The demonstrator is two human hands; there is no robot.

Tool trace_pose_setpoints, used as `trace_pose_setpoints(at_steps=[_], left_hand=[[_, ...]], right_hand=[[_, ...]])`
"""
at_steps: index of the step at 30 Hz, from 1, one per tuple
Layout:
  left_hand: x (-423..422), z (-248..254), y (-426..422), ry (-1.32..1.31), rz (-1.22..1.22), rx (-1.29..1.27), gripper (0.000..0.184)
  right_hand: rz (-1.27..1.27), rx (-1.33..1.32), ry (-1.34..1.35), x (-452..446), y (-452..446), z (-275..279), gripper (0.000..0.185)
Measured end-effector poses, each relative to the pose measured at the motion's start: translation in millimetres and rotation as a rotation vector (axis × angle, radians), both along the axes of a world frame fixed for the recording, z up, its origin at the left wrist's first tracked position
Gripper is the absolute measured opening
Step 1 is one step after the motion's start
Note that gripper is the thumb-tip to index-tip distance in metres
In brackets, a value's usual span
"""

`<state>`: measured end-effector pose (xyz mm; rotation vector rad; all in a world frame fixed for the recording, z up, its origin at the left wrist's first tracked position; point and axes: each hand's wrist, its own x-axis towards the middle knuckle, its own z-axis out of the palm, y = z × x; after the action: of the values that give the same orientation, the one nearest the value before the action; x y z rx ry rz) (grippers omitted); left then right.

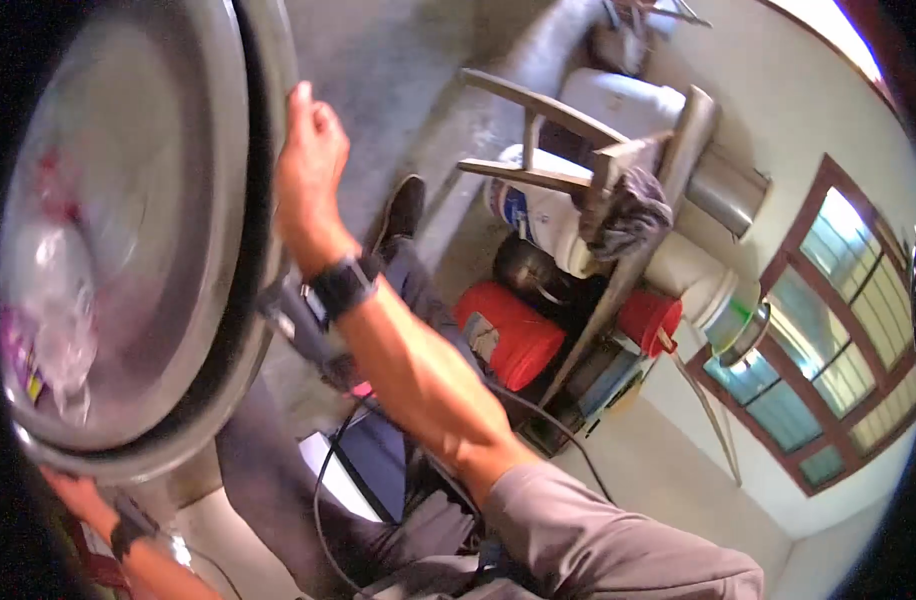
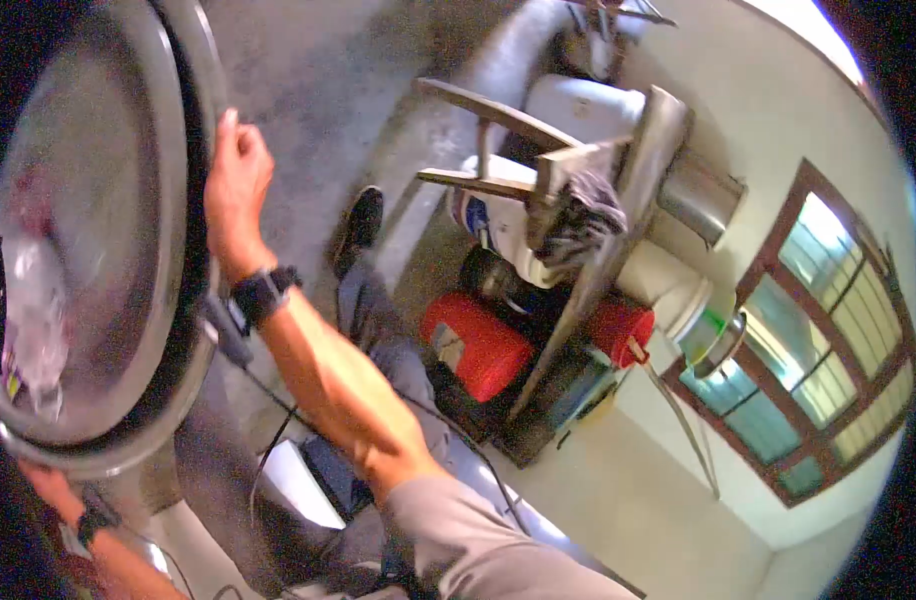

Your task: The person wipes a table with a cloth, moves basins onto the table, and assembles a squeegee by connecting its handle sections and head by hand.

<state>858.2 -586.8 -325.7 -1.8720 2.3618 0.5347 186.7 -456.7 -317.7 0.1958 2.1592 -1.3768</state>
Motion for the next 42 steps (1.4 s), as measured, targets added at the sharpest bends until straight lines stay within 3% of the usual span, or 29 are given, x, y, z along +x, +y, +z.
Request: trace_pose_setpoints(at_steps=[3, 5, 7, 8, 12, 19, 20, 22, 23, 24, 26, 27, 28, 30, 31, 33, 35, 36, 39, 42], left_hand=[[-12.1, 57.7, -21.7, -0.023, -0.143, -0.1, 0.068], [-85.8, 107.2, -26.5, 0.061, -0.072, -0.103, 0.066], [-175.7, 163.2, -15.5, -0.149, -0.535, -0.476, 0.057], [-222.3, 197.5, -7.7, -0.126, -0.559, -0.506, 0.057], [-359.0, 290.8, 16.6, 0.184, -0.135, -0.336, 0.055], [-598.6, 348.7, 49.1, 0.986, 0.249, 0.163, 0.053], [-556.5, 305.0, -6.5, 0.763, -0.174, -0.022, 0.05], [-670.8, 355.3, 62.4, 0.884, 0.022, 0.13, 0.028], [-693.0, 356.1, 62.1, 0.903, -0.028, 0.125, 0.028], [-708.8, 349.5, 55.9, 0.805, -0.628, -0.013, 0.043], [-776.6, 343.2, 94.6, 0.78, -0.904, 0.128, 0.054], [-727.9, 394.7, 97.5, 0.998, -0.483, 0.405, 0.056], [-755.6, 410.6, 126.3, 1.123, -0.059, 0.751, 0.058], [-829.3, 414.7, 158.2, 1.085, -0.139, 0.852, 0.045], [-858.7, 417.1, 189.3, 1.004, -0.172, 0.724, 0.04], [-918.2, 404.6, 219.5, 0.665, -0.726, 0.207, 0.035], [-960.3, 397.3, 226.5, 0.644, -0.605, 0.345, 0.031], [-994.7, 400.4, 254.7, 0.738, -0.249, 0.653, 0.028], [-1073.5, 400.7, 341.0, 0.894, -0.231, 0.829, 0.021], [-1081.3, 371.7, 315.2, 0.816, -0.295, 0.9, 0.021]], right_hand=[[-0.063, 0.0, -0.026, -13.3, 36.3, 53.8, 0.042], [-0.111, -0.014, 0.017, -28.0, 59.7, 85.9, 0.043], [-0.189, -0.071, 0.004, -42.8, 85.4, 122.9, 0.042], [-0.235, -0.174, -0.013, -48.3, 103.5, 135.5, 0.039], [-0.44, -0.4, -0.012, -86.8, 169.6, 228.3, 0.03], [-0.962, -0.586, 0.081, -160.5, 351.3, 300.6, 0.025], [-1.02, -0.583, 0.08, -166.5, 376.5, 309.5, 0.025], [-1.162, -0.521, 0.159, -169.0, 428.6, 326.2, 0.024], [-1.199, -0.552, 0.152, -173.0, 456.6, 327.4, 0.024], [-1.291, -0.546, 0.154, -176.0, 483.7, 327.5, 0.026], [-1.421, -0.56, 0.189, -183.7, 531.2, 332.0, 0.028], [-1.393, -0.624, 0.232, -129.1, 525.1, 375.4, 0.029], [-1.417, -0.621, 0.269, -118.6, 540.3, 389.7, 0.031], [-1.487, -0.592, 0.237, -125.3, 580.9, 387.9, 0.035], [-1.551, -0.544, 0.241, -129.0, 597.6, 380.2, 0.035], [-1.64, -0.493, 0.242, -140.2, 612.3, 372.6, 0.036], [-1.704, -0.513, 0.252, -141.5, 604.7, 365.9, 0.037], [-1.722, -0.572, 0.272, -148.1, 617.0, 355.6, 0.038], [-1.786, -0.579, 0.262, -169.8, 657.7, 344.7, 0.04], [-1.812, -0.617, 0.253, -162.2, 633.9, 347.0, 0.041]])
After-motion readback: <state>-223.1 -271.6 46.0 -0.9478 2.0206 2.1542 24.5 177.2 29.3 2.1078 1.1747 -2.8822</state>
